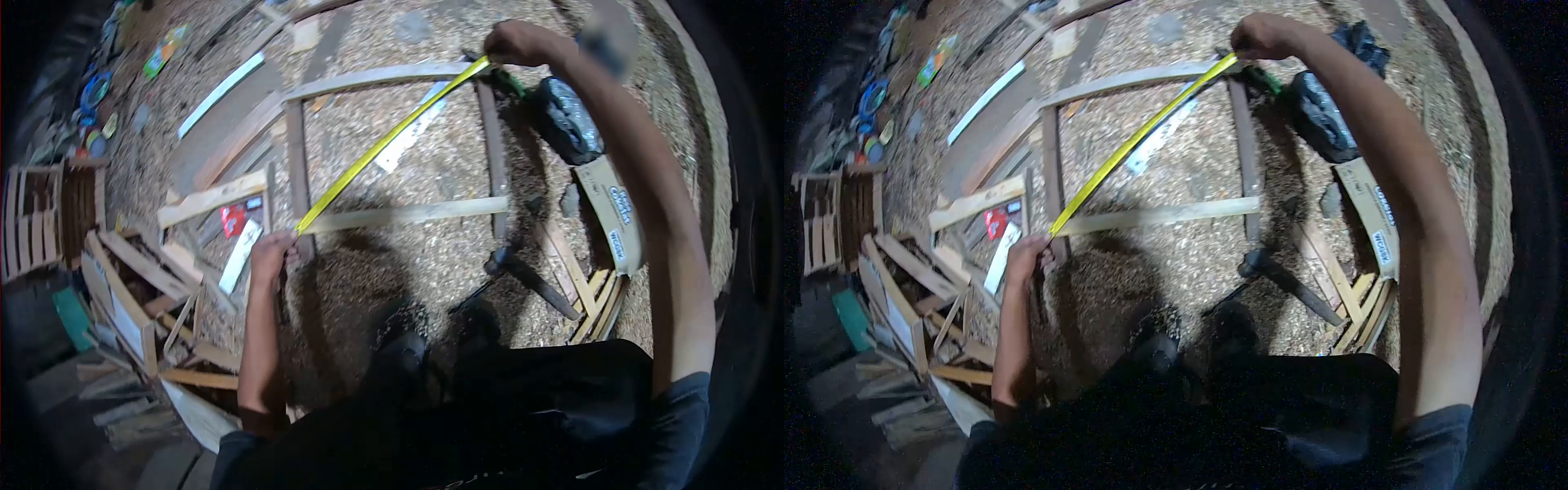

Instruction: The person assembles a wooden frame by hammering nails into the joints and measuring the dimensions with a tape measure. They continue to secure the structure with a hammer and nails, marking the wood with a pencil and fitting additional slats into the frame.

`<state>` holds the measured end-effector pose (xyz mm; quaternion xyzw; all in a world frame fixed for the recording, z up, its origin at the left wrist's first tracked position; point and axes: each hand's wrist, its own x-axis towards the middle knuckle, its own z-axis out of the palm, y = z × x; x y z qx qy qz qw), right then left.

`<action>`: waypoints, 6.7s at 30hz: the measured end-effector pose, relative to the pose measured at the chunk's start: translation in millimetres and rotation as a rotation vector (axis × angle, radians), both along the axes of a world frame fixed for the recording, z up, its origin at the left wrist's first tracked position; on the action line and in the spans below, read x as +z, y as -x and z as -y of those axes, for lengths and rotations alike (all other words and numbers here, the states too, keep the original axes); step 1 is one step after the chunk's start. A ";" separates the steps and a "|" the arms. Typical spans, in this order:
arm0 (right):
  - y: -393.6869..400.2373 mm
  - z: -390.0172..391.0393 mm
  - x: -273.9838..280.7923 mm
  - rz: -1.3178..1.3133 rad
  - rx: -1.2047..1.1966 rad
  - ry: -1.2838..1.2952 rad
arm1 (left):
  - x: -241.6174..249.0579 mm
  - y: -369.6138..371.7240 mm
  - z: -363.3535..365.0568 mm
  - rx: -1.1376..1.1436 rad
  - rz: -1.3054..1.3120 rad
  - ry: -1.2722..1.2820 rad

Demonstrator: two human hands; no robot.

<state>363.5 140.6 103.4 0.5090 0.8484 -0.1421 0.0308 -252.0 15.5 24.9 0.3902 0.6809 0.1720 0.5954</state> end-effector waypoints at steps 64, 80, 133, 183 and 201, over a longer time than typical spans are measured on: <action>-45.5 -19.9 -51.0 -0.050 -0.050 -0.101 | -3.3 -27.7 22.3 0.343 0.061 -0.215; -44.2 -21.0 -55.6 0.072 -0.145 -0.112 | 1.7 -22.4 19.6 0.224 -0.074 -0.234; 134.8 222.2 58.9 0.019 -0.347 0.206 | 33.6 -89.0 -5.0 0.025 0.322 -0.337; 140.9 285.4 -28.9 -0.071 -0.389 0.161 | 41.3 -48.1 -28.7 -1.359 -0.332 -0.661; 138.0 287.4 -35.8 -0.054 -0.365 0.086 | 34.0 -39.6 -34.0 -1.322 -0.233 -0.652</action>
